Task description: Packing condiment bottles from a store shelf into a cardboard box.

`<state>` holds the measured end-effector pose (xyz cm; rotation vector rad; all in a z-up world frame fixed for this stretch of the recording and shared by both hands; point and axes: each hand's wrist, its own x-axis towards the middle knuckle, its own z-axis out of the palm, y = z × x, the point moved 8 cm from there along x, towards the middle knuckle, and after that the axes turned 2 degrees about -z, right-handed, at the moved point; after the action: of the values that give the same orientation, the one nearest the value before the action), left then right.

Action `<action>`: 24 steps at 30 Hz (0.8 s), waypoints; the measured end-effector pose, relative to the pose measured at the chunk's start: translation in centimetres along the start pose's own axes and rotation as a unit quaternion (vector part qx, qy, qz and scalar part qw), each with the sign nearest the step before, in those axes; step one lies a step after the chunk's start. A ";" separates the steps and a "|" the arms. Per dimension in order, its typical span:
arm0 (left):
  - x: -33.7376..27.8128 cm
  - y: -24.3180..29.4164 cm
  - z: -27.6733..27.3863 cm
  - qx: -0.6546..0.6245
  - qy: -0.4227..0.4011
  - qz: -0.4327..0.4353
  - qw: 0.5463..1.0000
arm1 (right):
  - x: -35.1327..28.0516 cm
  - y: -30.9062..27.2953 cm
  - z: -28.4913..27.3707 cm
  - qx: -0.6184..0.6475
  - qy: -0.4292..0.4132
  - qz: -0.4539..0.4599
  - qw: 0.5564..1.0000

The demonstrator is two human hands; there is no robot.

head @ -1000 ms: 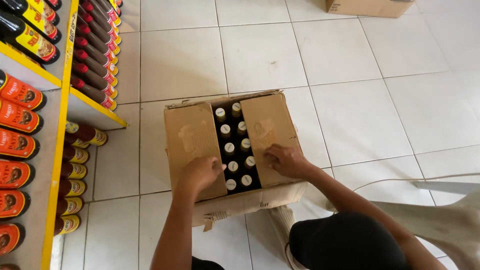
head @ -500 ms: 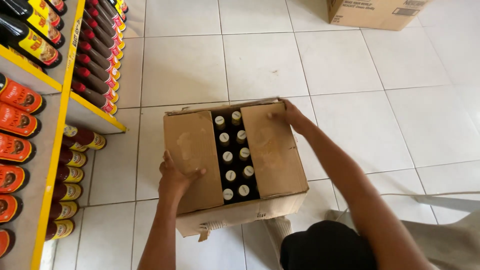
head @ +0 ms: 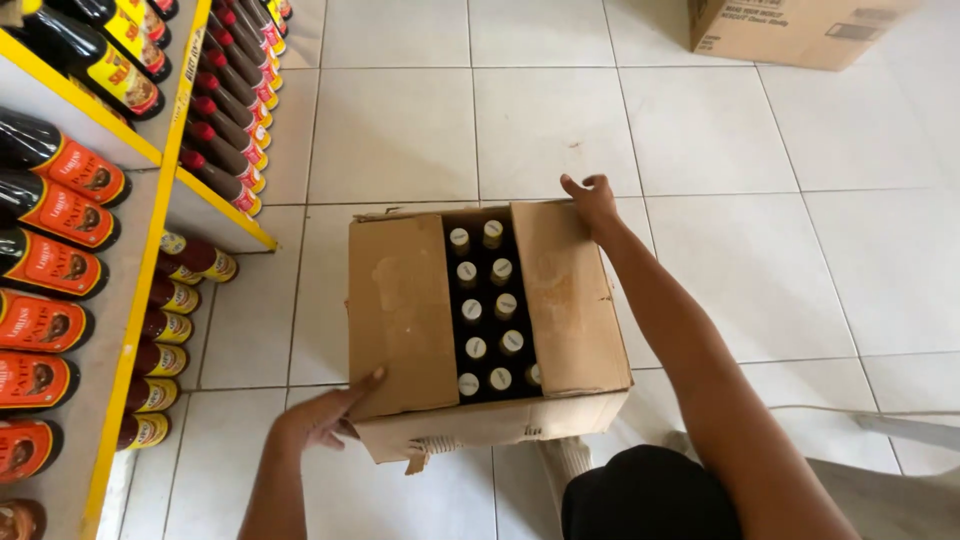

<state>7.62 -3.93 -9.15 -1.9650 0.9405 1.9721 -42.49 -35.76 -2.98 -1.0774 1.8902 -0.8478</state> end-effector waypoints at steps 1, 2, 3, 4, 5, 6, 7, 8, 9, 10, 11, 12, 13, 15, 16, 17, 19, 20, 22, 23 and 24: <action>-0.1 -0.4 0.3 -0.001 0.002 0.001 1.000 | 2.6 1.7 0.6 0.001 -0.001 -0.002 1.000; -0.2 -0.8 0.8 -0.003 -0.006 0.000 1.000 | 5.3 3.6 1.4 -0.002 -0.016 0.012 1.000; -0.2 -1.5 1.7 -0.008 -0.016 -0.002 1.000 | 7.9 5.7 2.4 -0.008 -0.034 0.026 0.999; -0.9 -1.7 2.2 -0.013 -0.015 -0.003 1.000 | 8.2 5.5 2.5 -0.010 -0.038 0.024 0.999; -1.6 -1.4 2.9 -0.008 -0.026 0.043 0.999 | 8.1 5.9 3.4 -0.001 -0.085 0.054 0.995; -2.5 -1.1 3.7 -0.004 -0.036 0.089 0.995 | 8.0 6.4 4.3 0.007 -0.132 0.083 0.988; -2.8 -2.1 4.0 -0.004 -0.036 0.088 0.996 | 6.8 5.1 3.7 0.008 -0.134 0.084 0.987; -3.1 -3.3 4.3 -0.042 -0.034 0.070 0.996 | 5.8 2.9 2.7 0.148 -0.112 0.039 0.982; -3.4 -4.5 4.6 -0.076 -0.034 0.053 0.995 | 4.6 1.1 1.1 0.286 -0.087 -0.006 0.954; -4.4 -4.2 5.2 -0.073 -0.034 0.051 0.995 | 2.7 -0.1 0.2 0.288 -0.085 -0.003 0.954; -5.2 -4.5 5.1 -0.090 0.012 0.020 0.996 | 0.5 -2.6 -0.7 0.327 -0.122 -0.070 0.935; -6.3 -4.8 5.1 -0.105 0.059 -0.012 0.993 | -1.9 -5.0 -1.8 0.363 -0.158 -0.137 0.908; -5.8 -5.3 5.5 -0.102 0.057 -0.009 0.993 | -2.3 -5.2 -3.0 0.363 -0.154 -0.138 0.909; -5.2 -5.4 5.6 -0.141 0.112 0.073 0.981 | -4.5 -6.8 -4.1 0.252 -0.254 -0.223 0.907; -4.7 -5.9 5.7 -0.138 0.109 0.074 0.982 | -4.8 -6.7 -4.9 0.251 -0.250 -0.222 0.909; -4.1 -5.9 5.2 -0.178 0.117 0.112 0.971 | -5.1 -6.8 -5.3 0.192 -0.261 -0.229 0.918; -2.5 -6.4 3.9 -0.215 0.121 0.151 0.957 | -5.6 -7.6 -5.9 0.131 -0.267 -0.234 0.926; -1.7 -7.1 2.5 -0.204 0.162 0.160 0.952 | -5.8 -8.0 -5.7 0.105 -0.271 -0.217 0.932; -2.7 -7.1 2.0 -0.193 0.197 0.159 0.948 | -6.9 -7.8 -5.8 0.078 -0.278 -0.189 0.939; -4.4 -5.5 2.4 -0.395 0.117 0.196 0.890 | -7.4 -7.2 -5.9 -0.100 -0.274 -0.199 0.936; -6.2 -3.7 2.8 -0.577 0.033 0.221 0.786 | -8.0 -6.6 -6.3 -0.276 -0.264 -0.202 0.902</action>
<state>7.99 2.30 -4.54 -2.4664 0.0724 3.2788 -42.84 -30.36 7.87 -1.8762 1.4772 -0.1612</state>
